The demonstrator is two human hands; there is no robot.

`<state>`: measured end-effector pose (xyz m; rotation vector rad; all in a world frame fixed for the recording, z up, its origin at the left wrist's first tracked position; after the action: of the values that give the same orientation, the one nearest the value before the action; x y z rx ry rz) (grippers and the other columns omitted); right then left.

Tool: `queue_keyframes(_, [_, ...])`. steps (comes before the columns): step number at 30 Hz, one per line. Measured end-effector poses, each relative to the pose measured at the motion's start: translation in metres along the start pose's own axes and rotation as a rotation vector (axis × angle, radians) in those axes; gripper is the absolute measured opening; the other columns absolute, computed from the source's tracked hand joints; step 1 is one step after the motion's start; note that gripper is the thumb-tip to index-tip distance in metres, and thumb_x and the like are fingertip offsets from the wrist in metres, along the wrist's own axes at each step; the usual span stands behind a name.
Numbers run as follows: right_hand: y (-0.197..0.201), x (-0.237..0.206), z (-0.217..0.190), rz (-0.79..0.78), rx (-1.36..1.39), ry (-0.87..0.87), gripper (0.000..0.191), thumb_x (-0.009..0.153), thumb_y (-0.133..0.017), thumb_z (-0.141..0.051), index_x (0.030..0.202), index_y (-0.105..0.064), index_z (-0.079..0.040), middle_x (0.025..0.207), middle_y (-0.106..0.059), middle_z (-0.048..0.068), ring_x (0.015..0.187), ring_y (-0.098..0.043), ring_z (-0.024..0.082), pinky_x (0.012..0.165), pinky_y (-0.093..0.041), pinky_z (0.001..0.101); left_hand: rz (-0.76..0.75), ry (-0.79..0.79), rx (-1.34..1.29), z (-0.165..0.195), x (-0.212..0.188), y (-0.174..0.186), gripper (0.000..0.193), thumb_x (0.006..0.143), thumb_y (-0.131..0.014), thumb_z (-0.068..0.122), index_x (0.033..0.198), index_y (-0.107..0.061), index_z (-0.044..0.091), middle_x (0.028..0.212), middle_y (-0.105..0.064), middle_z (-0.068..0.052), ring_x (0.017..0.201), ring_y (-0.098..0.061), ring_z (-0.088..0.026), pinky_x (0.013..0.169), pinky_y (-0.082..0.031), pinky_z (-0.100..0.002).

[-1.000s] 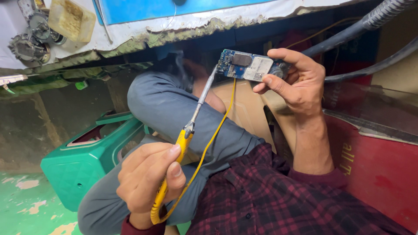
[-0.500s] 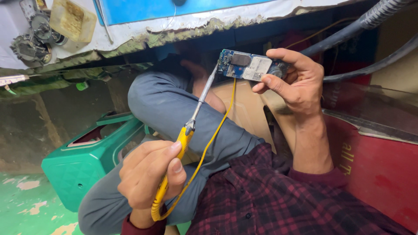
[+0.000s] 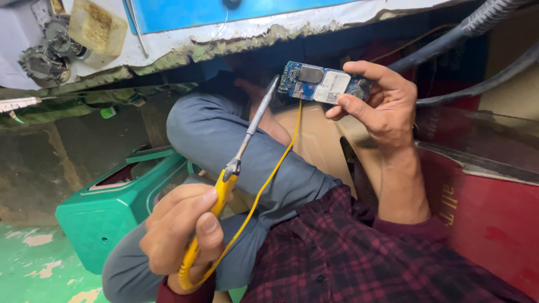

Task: The person sits on the floor holding a circuit board in one hand and a soldering iron in the other, repeatedly soldering points along the board's edge over their lap. They reposition the board and the iron between solder joints while working on the component.

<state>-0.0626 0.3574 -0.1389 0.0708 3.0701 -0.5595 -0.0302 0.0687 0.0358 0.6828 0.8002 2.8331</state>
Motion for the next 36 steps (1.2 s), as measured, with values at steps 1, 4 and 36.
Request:
queue_keyframes(1, [0.000, 0.000, 0.000, 0.002, 0.001, -0.001, 0.040, 0.100, -0.071, 0.010, 0.138, -0.059, 0.008, 0.104, -0.072, 0.020, 0.086, -0.076, 0.024, 0.081, -0.067, 0.0338, 0.015, -0.004, -0.009, 0.000, 0.000, 0.001, 0.020, 0.105, -0.062, 0.014, 0.106, -0.065, -0.006, 0.085, -0.069, -0.015, 0.073, -0.073, -0.027, 0.068, -0.060, -0.032])
queue_keyframes(4, [0.000, 0.001, 0.001, -0.004, 0.002, -0.006, 0.040, 0.100, -0.071, 0.010, 0.137, -0.058, 0.008, 0.108, -0.073, 0.020, 0.086, -0.076, 0.024, 0.080, -0.067, 0.0340, -0.026, 0.029, 0.037, -0.002, -0.001, -0.002, 0.019, 0.104, -0.062, 0.012, 0.107, -0.066, -0.007, 0.085, -0.069, -0.015, 0.074, -0.073, -0.027, 0.069, -0.060, -0.032])
queue_keyframes(36, [0.003, -0.001, 0.004, 0.022, -0.002, -0.002, 0.039, 0.098, -0.070, 0.012, 0.136, -0.060, 0.008, 0.103, -0.073, 0.018, 0.086, -0.076, 0.023, 0.081, -0.066, 0.0321, 0.333, 0.816, -1.677, -0.149, -0.054, -0.036, 0.036, 0.113, -0.046, 0.027, 0.108, -0.073, 0.004, 0.065, -0.057, -0.002, 0.062, -0.051, -0.016, 0.060, -0.044, -0.029])
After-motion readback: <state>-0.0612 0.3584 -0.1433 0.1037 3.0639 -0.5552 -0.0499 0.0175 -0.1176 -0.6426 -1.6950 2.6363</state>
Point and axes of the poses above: each hand's wrist, its own x-axis towards the middle knuckle, its own y-axis out of the back of the hand, z = x × y, the point moved 5 cm from there along x, towards the middle knuckle
